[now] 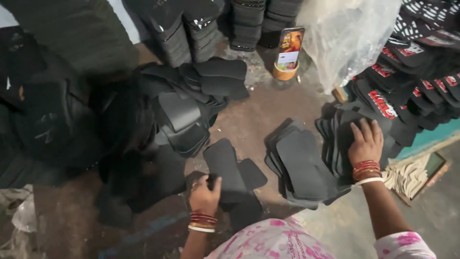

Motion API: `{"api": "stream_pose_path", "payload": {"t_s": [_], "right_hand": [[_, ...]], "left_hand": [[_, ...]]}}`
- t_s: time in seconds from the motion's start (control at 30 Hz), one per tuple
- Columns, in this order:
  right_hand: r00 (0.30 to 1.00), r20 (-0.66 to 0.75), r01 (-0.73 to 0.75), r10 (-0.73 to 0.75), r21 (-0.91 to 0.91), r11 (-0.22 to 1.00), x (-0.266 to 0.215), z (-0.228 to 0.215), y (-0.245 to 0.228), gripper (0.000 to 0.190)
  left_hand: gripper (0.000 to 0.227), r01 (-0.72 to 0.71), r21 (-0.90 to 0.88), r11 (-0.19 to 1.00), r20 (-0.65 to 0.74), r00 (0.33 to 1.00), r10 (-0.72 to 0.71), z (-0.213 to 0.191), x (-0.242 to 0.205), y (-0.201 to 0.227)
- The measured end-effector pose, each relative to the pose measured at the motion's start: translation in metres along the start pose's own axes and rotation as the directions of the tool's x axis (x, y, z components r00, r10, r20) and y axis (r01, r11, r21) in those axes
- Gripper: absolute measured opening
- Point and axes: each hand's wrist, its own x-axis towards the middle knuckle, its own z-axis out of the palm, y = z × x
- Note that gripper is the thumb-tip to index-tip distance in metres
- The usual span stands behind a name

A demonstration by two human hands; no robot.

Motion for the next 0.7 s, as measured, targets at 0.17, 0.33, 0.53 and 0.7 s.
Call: {"api": "stream_pose_path", "payload": {"t_s": [0.17,0.33,0.53,0.7], "right_hand": [[0.981,0.172,0.046,-0.093,0.258,0.965,0.008,0.001,0.0,0.052],[0.971,0.192,0.083,-0.14,0.274,0.958,0.013,-0.006,-0.007,0.076],[0.973,0.201,0.047,-0.113,0.305,0.951,0.013,-0.012,-0.007,0.075],[0.971,0.212,0.054,-0.113,0.266,0.962,0.017,-0.019,-0.013,0.072]], "left_hand": [[0.068,-0.013,0.249,0.968,-0.012,1.0,0.017,-0.002,0.01,0.041],[0.085,0.091,0.226,0.97,0.052,0.993,-0.105,0.012,0.029,0.045],[0.082,0.248,0.143,0.958,0.214,0.937,-0.275,0.016,0.046,0.043],[0.071,0.078,-0.073,0.994,0.212,0.975,-0.061,0.075,0.038,-0.032]]}}
